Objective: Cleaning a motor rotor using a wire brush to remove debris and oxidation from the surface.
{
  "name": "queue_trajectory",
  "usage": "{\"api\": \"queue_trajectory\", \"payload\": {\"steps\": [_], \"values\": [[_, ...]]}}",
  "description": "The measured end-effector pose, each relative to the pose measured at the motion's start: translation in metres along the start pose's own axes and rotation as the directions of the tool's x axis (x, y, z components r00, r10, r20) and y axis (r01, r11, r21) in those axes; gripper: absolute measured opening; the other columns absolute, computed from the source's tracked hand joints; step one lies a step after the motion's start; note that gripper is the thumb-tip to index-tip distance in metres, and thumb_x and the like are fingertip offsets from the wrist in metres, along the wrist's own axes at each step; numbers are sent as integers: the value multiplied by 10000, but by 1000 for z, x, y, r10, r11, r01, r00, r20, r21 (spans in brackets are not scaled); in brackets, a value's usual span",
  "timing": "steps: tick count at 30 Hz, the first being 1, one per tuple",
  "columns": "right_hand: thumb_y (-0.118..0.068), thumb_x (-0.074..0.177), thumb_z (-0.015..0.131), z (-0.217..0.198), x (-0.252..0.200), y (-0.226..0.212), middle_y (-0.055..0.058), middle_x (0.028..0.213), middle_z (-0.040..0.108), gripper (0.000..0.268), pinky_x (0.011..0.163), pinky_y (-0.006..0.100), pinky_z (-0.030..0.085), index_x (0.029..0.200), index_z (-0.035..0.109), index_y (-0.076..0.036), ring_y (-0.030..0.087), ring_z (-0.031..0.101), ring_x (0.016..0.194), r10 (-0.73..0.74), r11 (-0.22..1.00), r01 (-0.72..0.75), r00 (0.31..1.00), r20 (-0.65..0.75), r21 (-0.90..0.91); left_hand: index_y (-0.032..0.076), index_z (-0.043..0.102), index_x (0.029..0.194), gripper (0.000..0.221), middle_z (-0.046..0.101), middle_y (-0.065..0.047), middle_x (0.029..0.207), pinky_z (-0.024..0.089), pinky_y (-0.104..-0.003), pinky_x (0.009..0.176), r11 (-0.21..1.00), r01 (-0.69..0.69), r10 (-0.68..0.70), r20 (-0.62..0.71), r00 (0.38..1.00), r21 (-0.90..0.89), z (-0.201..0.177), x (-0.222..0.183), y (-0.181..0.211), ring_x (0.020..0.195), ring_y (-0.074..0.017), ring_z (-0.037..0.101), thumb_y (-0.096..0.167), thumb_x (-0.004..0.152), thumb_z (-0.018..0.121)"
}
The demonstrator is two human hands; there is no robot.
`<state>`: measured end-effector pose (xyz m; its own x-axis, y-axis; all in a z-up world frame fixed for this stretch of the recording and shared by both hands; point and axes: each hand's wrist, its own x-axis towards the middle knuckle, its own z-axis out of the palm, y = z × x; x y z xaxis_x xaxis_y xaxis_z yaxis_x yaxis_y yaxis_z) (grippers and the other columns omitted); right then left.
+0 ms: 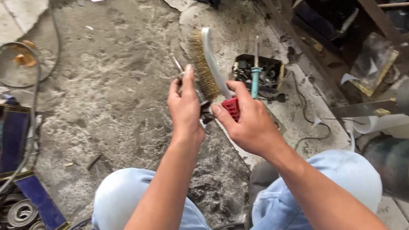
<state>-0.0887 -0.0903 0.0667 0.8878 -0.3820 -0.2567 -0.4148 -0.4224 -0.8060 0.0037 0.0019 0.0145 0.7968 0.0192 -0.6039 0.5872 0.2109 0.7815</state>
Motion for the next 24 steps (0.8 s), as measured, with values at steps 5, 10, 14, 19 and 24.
{"api": "queue_trajectory", "payload": {"steps": [5,10,14,19,24], "values": [[-360,893,706,7,6,9,221,717,717,550,731,525,518,1353,569,-91,447,718,761,36,997,-39,998,-43,-67,35,573,1344,714,580,-216,1205,497,-531,878,997,66,-67,37,997,41,-6,27,-20,1032,-330,544,533,859,733],[-379,895,698,5,-2,0,206,732,734,558,729,518,523,1369,560,-118,433,727,768,66,996,-66,998,-3,-64,69,597,1322,663,597,-180,1213,514,-505,876,995,97,-97,3,995,34,-7,14,-14,1075,-306,550,516,854,740],[-356,884,706,0,3,-1,226,760,744,581,738,503,535,1372,551,-83,420,734,765,41,999,-41,999,-32,-5,50,581,1349,706,597,-217,1259,514,-545,900,997,78,-79,35,996,22,11,7,2,1102,-334,545,523,846,730],[-332,925,671,0,-2,-5,190,790,775,539,743,471,557,1390,545,-90,372,745,752,59,998,-59,998,8,14,54,591,1326,691,600,-178,1190,524,-511,852,995,96,-97,22,995,12,1,6,-2,1050,-310,537,520,842,750],[-364,893,697,-4,-1,-5,183,828,788,564,790,498,556,1381,546,-126,378,767,839,82,996,-82,997,1,-24,55,609,1293,657,602,-148,1147,530,-484,846,994,107,-107,19,994,-1,9,1,0,1034,-282,528,504,836,755]]}}
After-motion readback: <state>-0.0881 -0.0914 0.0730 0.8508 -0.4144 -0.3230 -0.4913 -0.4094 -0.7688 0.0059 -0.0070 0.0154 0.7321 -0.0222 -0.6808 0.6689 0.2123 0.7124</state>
